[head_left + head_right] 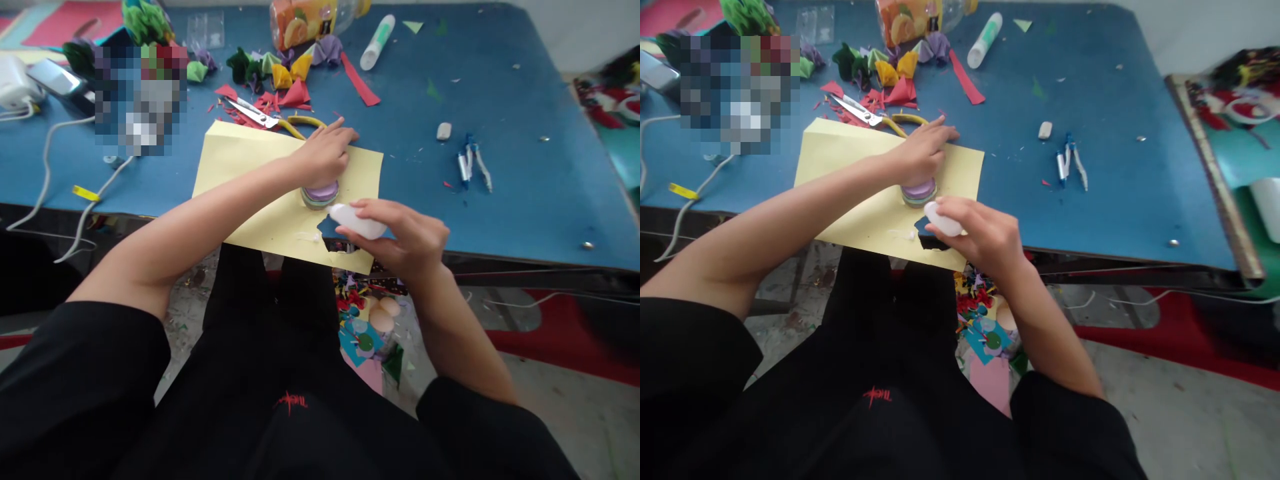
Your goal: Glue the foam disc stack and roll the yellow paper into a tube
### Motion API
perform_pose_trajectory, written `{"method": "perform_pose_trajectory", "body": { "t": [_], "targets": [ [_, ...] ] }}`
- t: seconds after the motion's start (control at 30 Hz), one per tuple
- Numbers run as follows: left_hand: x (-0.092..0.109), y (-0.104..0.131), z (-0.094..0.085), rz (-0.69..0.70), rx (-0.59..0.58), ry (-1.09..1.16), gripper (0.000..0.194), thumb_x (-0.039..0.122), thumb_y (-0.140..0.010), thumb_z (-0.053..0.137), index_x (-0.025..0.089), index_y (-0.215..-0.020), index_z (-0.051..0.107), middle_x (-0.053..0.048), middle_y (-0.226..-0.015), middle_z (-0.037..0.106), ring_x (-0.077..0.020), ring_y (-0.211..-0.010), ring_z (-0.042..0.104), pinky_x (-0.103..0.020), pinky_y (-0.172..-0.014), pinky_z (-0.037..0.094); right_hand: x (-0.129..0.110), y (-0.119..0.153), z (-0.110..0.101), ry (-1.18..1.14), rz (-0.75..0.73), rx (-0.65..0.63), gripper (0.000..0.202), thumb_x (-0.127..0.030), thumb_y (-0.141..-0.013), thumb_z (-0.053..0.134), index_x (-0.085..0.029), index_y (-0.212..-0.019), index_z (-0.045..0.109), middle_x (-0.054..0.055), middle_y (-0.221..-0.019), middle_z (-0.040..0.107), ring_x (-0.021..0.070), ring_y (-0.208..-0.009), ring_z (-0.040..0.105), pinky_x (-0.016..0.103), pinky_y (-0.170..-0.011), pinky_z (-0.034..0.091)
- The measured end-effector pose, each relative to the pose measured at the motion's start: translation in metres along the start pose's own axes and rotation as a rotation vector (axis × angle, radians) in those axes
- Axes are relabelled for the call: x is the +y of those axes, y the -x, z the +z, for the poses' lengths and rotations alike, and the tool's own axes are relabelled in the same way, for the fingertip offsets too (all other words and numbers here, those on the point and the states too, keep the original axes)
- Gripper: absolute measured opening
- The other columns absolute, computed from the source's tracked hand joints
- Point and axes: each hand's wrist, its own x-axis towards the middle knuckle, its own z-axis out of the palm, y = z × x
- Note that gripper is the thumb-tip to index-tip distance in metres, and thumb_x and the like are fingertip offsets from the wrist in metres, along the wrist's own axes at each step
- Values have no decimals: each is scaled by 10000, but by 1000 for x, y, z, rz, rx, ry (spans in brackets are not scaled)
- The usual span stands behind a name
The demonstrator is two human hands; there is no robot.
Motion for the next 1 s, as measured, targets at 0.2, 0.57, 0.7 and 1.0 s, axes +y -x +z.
{"method": "perform_pose_trajectory", "body": {
  "t": [0.2,0.57,0.7,1.0],
  "targets": [
    [-2,-1,2,-13,10,25,554,172,-841,304,201,-1381,424,32,-1484,408,-167,-1453,184,-346,-1212,178,-2,14,5,-88,30,-60,282,-198,-777,725,-308,-981,565,-13,-1122,707,169,-915,710,270,-757,614],
    [-6,-4,4,-21,0,47,592,318,-830,325,262,-1415,399,76,-1493,390,-182,-1457,160,-370,-1208,166,15,23,-3,-20,170,-6,311,-247,-728,774,-274,-906,520,8,-1038,730,201,-839,723,304,-649,620],
    [-7,-4,6,-1,46,52,613,220,-791,344,305,-1392,429,68,-1447,455,-161,-1449,203,-383,-1195,206,14,25,0,-2,252,46,323,-247,-719,780,-271,-901,516,17,-1005,735,214,-846,722,303,-619,608],
    [0,0,1,-35,17,20,608,173,-793,313,239,-1385,434,32,-1495,394,-183,-1456,187,-406,-1205,197,7,26,1,16,305,77,310,-265,-717,782,-264,-884,520,15,-967,742,218,-800,726,285,-555,592]
  ]
}}
